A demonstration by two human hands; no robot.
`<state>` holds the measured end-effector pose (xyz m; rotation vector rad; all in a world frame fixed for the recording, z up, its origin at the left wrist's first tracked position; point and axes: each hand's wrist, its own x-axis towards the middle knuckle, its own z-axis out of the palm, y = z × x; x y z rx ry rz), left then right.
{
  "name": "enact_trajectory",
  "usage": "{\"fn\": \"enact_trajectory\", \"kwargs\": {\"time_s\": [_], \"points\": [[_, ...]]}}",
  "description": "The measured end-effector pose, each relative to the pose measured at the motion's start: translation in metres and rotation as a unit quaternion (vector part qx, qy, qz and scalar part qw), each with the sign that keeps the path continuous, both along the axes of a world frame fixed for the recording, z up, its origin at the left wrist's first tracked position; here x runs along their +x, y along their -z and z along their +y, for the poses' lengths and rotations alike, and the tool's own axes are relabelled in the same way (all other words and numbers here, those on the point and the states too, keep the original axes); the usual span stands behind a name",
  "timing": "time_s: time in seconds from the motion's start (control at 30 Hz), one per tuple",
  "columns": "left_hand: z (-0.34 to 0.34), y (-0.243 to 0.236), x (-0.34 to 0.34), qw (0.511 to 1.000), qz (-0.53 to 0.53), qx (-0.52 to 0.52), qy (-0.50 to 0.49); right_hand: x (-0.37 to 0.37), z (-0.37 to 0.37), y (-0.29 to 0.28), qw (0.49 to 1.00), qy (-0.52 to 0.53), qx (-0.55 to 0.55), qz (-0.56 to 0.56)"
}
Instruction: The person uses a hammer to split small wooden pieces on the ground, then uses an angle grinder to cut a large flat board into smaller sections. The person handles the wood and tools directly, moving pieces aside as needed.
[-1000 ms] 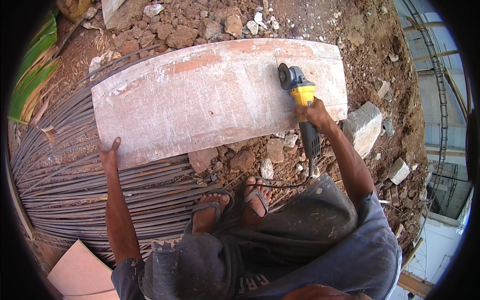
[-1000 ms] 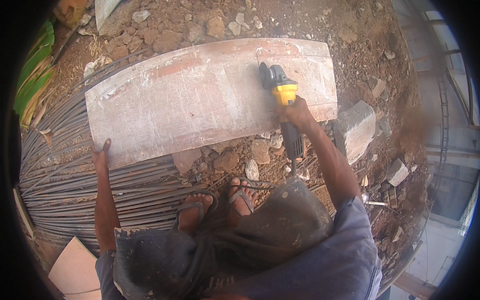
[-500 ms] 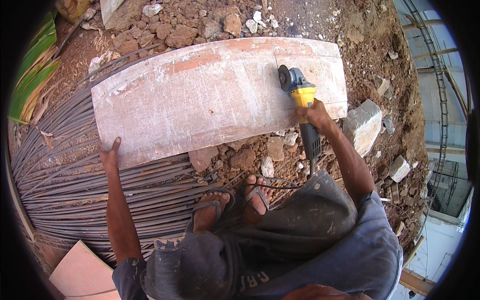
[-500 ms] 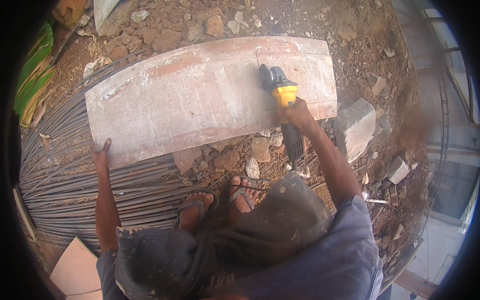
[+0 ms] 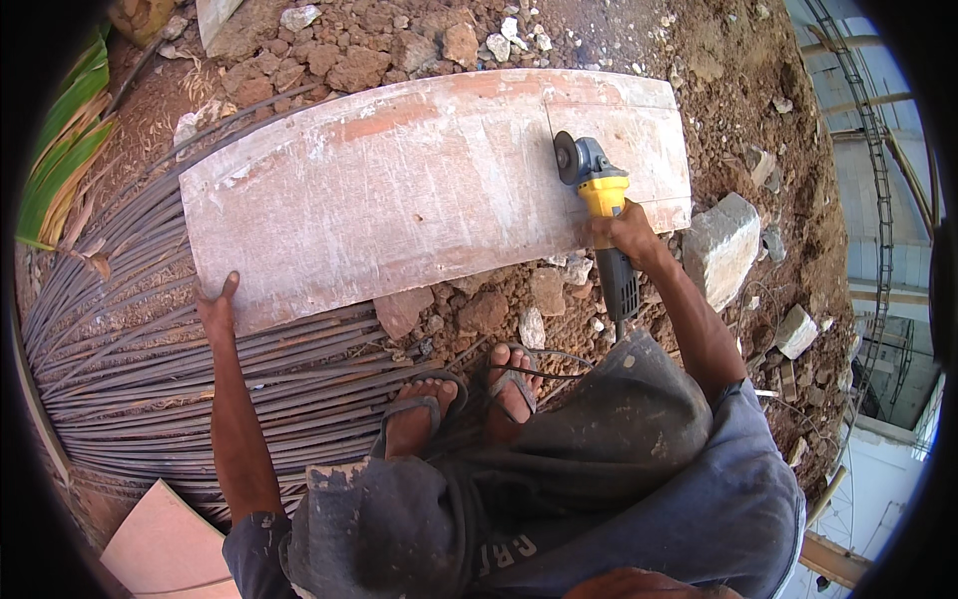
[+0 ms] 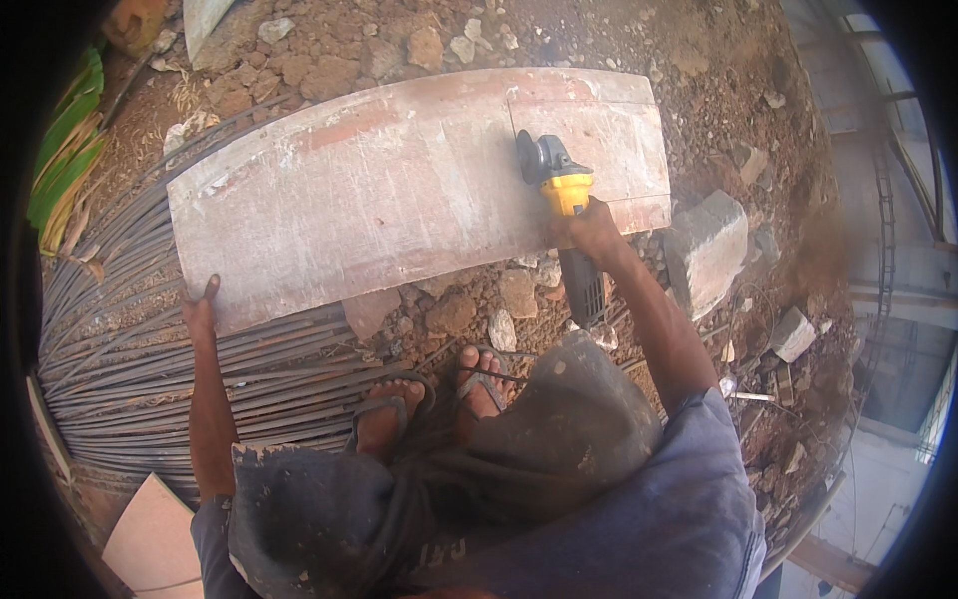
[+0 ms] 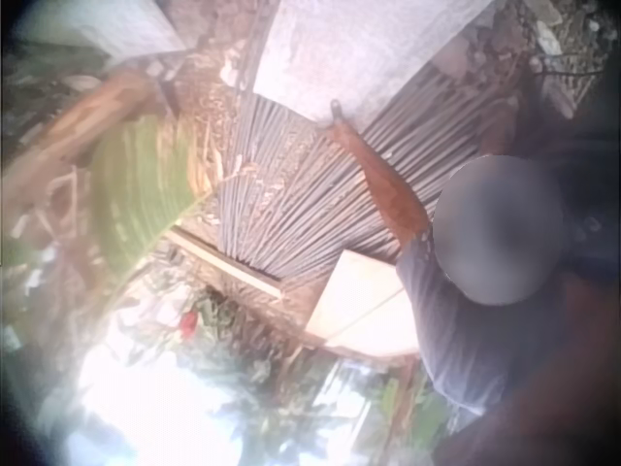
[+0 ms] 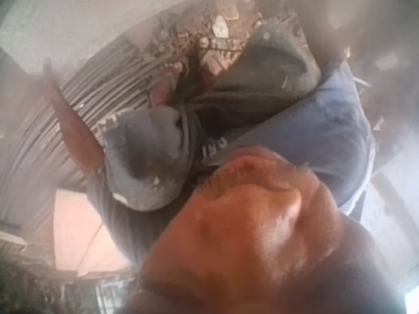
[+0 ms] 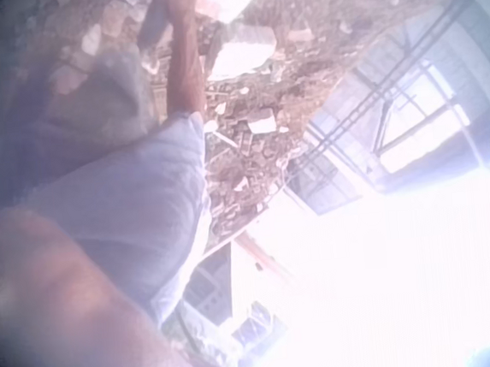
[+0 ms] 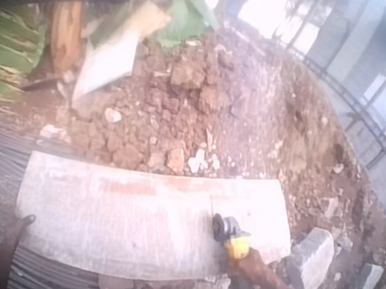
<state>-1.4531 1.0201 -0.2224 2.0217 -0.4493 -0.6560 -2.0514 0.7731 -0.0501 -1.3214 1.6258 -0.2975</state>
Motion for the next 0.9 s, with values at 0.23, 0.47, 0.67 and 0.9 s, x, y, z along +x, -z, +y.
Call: {"fn": "enact_trajectory", "kwargs": {"time_s": [0.23, 0.47, 0.67, 0.9], "points": [[-0.002, -0.003, -0.005, 1.000, 0.004, -0.001, 0.000, -0.006, 0.003, 0.004, 0.999, -0.005, -0.005, 0.033], [-0.001, 0.001, -0.003, 1.000, 0.008, -0.018, 0.004, -0.006, 0.007, -0.002, 0.996, -0.015, 0.005, 0.090], [0.003, 0.009, 0.008, 1.000, 0.016, -0.020, 0.014, -0.004, 0.013, -0.003, 0.996, -0.020, 0.006, 0.083], [0.000, 0.005, 0.001, 0.999, 0.007, -0.040, 0.008, -0.009, 0.018, 0.001, 0.999, -0.011, -0.003, 0.050]]}}
